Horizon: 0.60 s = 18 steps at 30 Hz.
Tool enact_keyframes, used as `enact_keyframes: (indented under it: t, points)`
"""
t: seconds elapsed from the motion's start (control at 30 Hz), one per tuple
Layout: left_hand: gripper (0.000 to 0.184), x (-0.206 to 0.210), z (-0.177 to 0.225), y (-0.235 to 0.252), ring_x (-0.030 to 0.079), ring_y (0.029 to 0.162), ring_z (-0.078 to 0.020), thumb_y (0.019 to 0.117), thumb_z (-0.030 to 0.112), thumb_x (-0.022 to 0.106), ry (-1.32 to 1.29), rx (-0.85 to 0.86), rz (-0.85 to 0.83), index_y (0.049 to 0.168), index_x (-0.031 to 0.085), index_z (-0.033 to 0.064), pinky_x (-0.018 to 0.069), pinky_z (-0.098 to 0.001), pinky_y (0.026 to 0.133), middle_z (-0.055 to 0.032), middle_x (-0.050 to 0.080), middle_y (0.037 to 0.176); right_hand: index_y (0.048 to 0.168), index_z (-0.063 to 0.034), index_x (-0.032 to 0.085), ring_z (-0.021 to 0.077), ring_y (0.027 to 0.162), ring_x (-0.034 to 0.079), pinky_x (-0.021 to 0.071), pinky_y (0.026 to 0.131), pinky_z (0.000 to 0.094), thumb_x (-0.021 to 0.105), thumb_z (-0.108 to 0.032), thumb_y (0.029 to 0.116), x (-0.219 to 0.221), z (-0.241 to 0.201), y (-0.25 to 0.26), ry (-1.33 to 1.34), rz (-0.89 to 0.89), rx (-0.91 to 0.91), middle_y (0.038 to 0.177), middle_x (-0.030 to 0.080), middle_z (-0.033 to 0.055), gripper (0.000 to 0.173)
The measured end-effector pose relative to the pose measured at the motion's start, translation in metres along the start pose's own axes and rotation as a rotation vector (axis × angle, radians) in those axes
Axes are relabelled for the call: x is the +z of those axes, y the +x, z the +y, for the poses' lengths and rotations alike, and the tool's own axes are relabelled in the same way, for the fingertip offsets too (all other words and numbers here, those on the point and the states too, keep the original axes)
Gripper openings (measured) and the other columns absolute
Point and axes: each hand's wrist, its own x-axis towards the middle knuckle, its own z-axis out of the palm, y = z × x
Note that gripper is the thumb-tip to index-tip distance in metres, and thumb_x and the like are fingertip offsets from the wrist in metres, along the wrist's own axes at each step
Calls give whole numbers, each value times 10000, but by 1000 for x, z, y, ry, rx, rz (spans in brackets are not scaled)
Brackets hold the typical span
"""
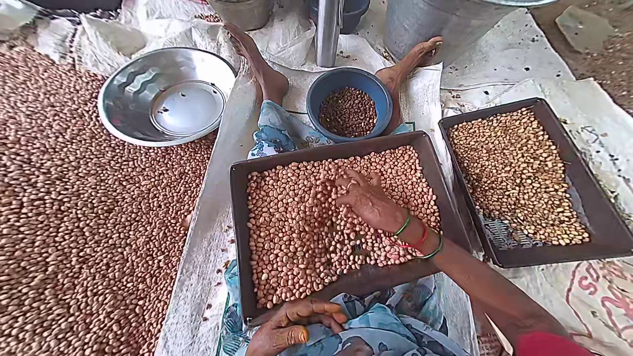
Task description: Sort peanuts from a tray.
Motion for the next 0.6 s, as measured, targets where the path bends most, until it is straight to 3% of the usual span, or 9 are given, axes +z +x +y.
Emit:
enact_keyframes:
  t: [0.07,0.13,0.23,0.33,0.4,0.47,0.53,0.6]
  points:
    - [515,2,0,1,621,1266,-177,1046,406,527,-6,4,7,1452,563,92,477,-317,1101,-98,641,1388,1136,-188,797,490,1438,398,323,974,794,718,15,879,-28,25,-13,-81,135,61,1418,612,170,337]
    - [501,2,1,1,614,1275,-170,1046,400,528,-2,-6,4,1446,571,101,470,-313,1106,-88,642,1389,1189,-147,774,460,1327,524,400,964,722,701,26,889,-44,35,-25,-59,173,60,1385,620,190,354]
    - [495,0,1,5,609,1279,-169,1047,380,535,-18,-24,-25,1453,563,98,467,-315,1107,-89,631,1402,1096,-63,782,367,1059,689,522,905,562,664,5,921,-34,34,-30,28,205,-39,1130,725,176,221]
    - [482,0,1,3,618,1270,-169,1047,368,539,-14,-26,-18,1449,569,103,474,-315,1102,-86,636,1398,968,-47,787,311,933,724,564,857,483,674,-45,927,-7,13,-26,98,130,-216,940,750,135,120]
    - [478,0,3,1,628,1257,-163,1047,376,537,-1,-29,-2,1439,580,107,482,-312,1095,-78,650,1382,949,-33,775,320,900,720,550,843,493,649,-80,955,8,-9,-28,172,-34,-298,906,745,145,135]
    - [476,1,3,1,634,1249,-155,1046,384,537,8,-25,2,1434,587,113,486,-306,1089,-72,661,1367,968,-15,762,357,940,708,531,871,523,643,-94,966,25,-25,-34,224,-120,-347,939,729,176,143]
    - [467,1,2,2,636,1247,-151,1050,386,528,24,-19,-3,1430,592,122,488,-304,1088,-66,667,1360,1107,-38,757,392,1140,667,504,982,559,642,-74,964,39,-38,-34,256,-110,-364,1154,719,192,187]
    - [467,1,1,4,633,1247,-147,1051,380,527,28,-23,-18,1433,588,119,485,-301,1089,-64,665,1362,1300,-97,701,423,1346,541,427,1055,627,670,-90,951,44,-56,-25,271,-122,-368,1396,627,186,350]
